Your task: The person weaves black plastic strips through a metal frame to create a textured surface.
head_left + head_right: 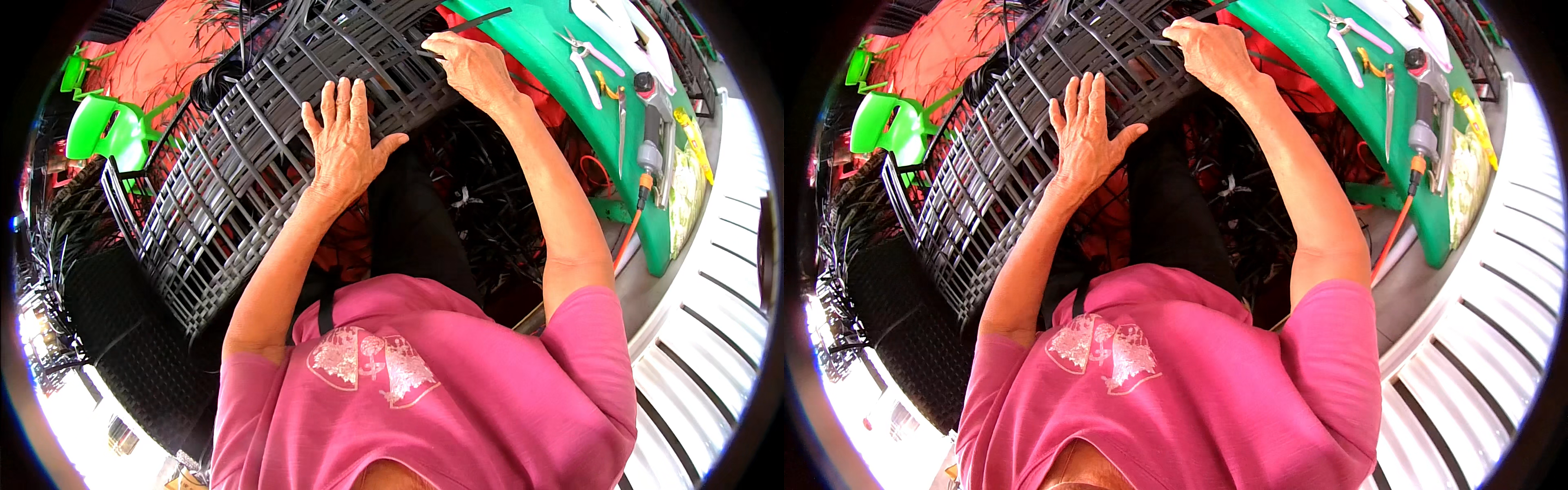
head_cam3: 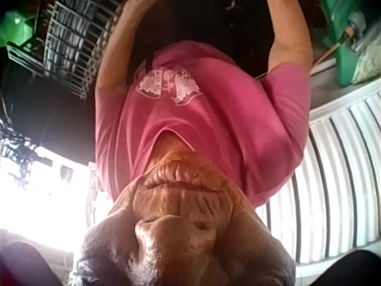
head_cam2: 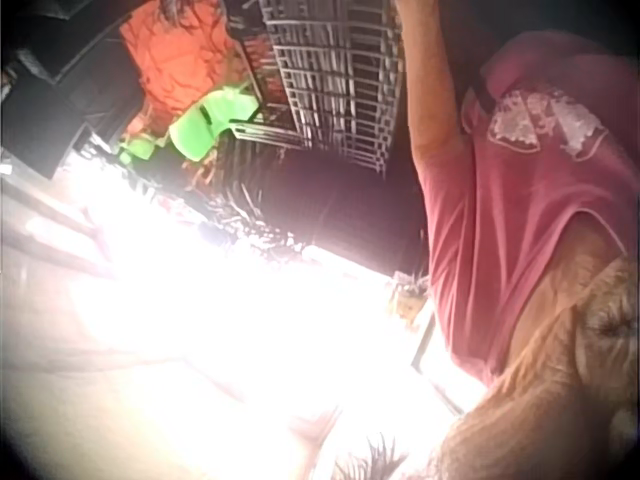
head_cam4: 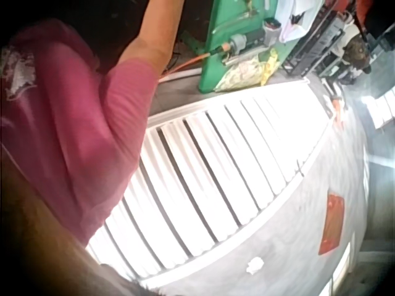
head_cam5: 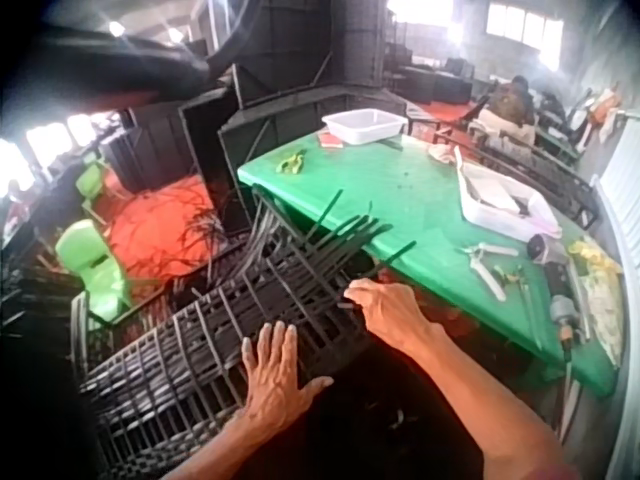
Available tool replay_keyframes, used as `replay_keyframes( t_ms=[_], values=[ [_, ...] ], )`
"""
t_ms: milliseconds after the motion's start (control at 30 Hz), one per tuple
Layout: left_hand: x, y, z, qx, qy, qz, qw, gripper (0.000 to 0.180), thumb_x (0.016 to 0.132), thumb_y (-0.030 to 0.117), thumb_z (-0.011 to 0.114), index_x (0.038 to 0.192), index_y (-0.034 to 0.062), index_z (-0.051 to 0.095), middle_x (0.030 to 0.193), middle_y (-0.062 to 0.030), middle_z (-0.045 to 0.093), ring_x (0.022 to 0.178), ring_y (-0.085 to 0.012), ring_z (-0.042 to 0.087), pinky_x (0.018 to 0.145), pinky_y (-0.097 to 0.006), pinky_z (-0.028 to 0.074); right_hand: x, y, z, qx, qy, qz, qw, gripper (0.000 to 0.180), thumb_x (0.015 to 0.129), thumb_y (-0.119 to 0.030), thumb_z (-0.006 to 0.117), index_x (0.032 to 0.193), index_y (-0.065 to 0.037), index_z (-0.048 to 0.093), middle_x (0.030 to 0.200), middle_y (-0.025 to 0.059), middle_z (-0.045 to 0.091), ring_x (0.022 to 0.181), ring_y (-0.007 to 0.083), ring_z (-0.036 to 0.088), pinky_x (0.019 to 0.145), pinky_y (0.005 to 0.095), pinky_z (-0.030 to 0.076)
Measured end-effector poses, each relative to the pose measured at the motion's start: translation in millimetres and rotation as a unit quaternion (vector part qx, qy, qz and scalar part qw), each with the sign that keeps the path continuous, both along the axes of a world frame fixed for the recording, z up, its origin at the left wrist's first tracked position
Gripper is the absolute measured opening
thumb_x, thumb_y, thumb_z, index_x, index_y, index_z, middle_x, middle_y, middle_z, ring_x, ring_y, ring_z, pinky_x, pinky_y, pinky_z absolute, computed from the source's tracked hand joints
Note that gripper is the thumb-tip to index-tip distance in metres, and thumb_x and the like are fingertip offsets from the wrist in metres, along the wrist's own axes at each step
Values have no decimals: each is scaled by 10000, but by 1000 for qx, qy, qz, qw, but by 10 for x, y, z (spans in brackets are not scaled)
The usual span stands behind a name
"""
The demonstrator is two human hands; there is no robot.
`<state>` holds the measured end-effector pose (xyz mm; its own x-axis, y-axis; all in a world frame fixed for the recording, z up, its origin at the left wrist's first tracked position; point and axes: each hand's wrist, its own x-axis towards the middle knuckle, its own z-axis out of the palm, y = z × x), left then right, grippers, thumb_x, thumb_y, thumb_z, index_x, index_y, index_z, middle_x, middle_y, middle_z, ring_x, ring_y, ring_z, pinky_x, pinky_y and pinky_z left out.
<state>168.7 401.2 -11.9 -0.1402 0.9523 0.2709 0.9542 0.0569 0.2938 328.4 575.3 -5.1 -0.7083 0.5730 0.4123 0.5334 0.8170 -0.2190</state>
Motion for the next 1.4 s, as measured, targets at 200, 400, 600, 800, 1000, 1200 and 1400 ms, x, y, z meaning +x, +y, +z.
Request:
replay_keyframes(
  t_ms=[200,400,600,800,1000,1200,1400],
  values=[
    [10,-24,48,-12,-12,-3,1000,827,760,419,693,1370,2,322,1358,-158,429,1339,-352,257,1085,-547,94,-61,-18,-29,28,-46,-36,998,222,819,-77,581,1024,-130,645,951,11,601,774,220,632,588,316,534],
    [86,-122,39,6,-49,-28,998,719,764,276,706,1355,44,368,1288,-138,504,1326,-327,293,1085,-541,104,65,-18,-63,29,-25,-36,999,116,835,-142,595,939,-105,632,912,14,574,739,233,620,571,336,519],
    [175,-181,31,12,-84,-18,996,659,756,173,695,1330,37,402,1261,-136,524,1312,-311,325,1091,-511,130,98,-85,28,-6,-5,-18,1000,104,839,-169,588,876,-73,601,896,42,572,763,270,611,629,370,508],
    [209,-198,2,25,-78,-22,996,632,753,148,688,1314,32,422,1263,-134,522,1308,-306,332,1091,-496,148,91,-91,68,-29,2,-14,999,109,845,-156,566,869,-51,579,875,77,572,786,312,595,659,405,491],
    [213,-189,6,37,-78,-14,996,631,745,148,693,1306,26,431,1273,-143,511,1298,-331,335,1082,-490,185,87,-96,56,-52,3,-25,998,114,843,-151,567,850,-38,558,868,85,571,791,316,591,657,412,482],
    [185,-200,29,27,-55,3,998,521,744,181,704,1211,19,537,1373,-173,389,1299,-380,296,1072,-490,214,-1,-18,55,-44,-27,-36,998,128,840,-155,579,829,-32,545,825,101,575,751,324,593,647,426,479],
    [115,-199,103,17,-50,10,999,513,747,249,715,1178,16,562,1324,-177,402,1274,-388,286,1052,-485,229,-149,25,91,2,-52,-53,997,153,836,-155,586,784,-24,525,755,131,592,725,333,608,614,446,478]
  ],
)
